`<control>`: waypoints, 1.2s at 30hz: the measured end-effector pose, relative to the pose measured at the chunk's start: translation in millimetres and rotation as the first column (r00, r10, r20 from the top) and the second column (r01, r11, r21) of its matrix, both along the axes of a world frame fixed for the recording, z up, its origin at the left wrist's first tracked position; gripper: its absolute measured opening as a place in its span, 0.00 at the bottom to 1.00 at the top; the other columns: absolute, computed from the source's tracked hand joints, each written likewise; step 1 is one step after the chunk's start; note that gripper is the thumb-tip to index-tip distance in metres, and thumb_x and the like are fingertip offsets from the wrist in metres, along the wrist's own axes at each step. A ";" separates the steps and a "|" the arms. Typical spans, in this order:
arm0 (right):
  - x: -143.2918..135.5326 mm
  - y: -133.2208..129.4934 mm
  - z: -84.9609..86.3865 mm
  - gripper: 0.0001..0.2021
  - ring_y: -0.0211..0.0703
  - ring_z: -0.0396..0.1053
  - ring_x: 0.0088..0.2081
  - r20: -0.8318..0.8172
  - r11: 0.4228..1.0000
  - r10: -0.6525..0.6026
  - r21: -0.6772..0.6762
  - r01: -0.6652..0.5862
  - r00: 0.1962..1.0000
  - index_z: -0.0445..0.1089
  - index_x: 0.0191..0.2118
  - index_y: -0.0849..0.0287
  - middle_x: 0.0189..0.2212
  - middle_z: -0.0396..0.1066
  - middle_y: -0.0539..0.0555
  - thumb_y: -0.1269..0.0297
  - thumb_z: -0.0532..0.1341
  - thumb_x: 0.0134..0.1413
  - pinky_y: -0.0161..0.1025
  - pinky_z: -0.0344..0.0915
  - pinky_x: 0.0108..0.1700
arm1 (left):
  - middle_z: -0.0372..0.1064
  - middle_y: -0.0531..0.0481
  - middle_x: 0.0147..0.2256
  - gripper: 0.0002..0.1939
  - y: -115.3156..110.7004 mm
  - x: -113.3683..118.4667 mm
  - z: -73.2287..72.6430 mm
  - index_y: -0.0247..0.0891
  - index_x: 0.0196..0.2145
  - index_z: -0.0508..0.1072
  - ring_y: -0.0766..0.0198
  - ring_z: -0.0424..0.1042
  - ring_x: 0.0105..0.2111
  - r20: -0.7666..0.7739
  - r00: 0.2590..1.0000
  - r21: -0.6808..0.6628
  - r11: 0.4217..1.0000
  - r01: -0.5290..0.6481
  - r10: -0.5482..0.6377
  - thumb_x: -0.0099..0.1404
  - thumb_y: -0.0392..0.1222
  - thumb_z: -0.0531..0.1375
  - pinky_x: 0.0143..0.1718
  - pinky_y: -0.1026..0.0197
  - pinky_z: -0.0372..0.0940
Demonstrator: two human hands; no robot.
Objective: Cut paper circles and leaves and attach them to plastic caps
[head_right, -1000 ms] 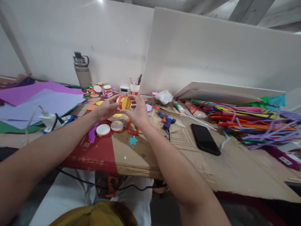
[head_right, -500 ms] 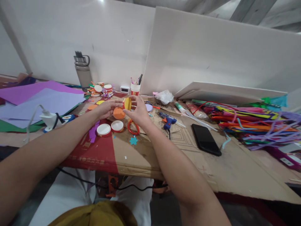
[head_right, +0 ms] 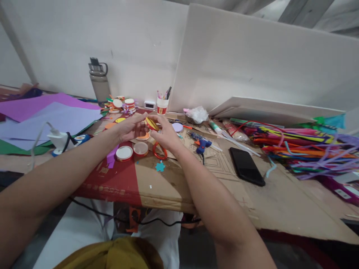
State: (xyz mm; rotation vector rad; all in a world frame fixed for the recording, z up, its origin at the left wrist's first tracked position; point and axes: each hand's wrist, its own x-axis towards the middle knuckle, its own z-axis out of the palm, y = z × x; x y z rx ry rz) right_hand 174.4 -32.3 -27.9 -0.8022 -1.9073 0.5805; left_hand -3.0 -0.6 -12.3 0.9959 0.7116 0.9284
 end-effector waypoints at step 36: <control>9.9 5.7 6.6 0.21 0.48 0.68 0.54 0.244 0.928 -0.372 0.111 0.355 0.896 0.68 0.57 0.60 0.55 0.71 0.61 0.56 0.51 0.65 0.46 0.61 0.58 | 0.78 0.38 0.37 0.24 -4.2 -4.1 -0.1 0.33 0.42 0.77 0.57 0.78 0.34 0.218 0.976 0.015 0.999 -0.030 0.026 0.65 0.59 0.60 0.31 0.60 0.70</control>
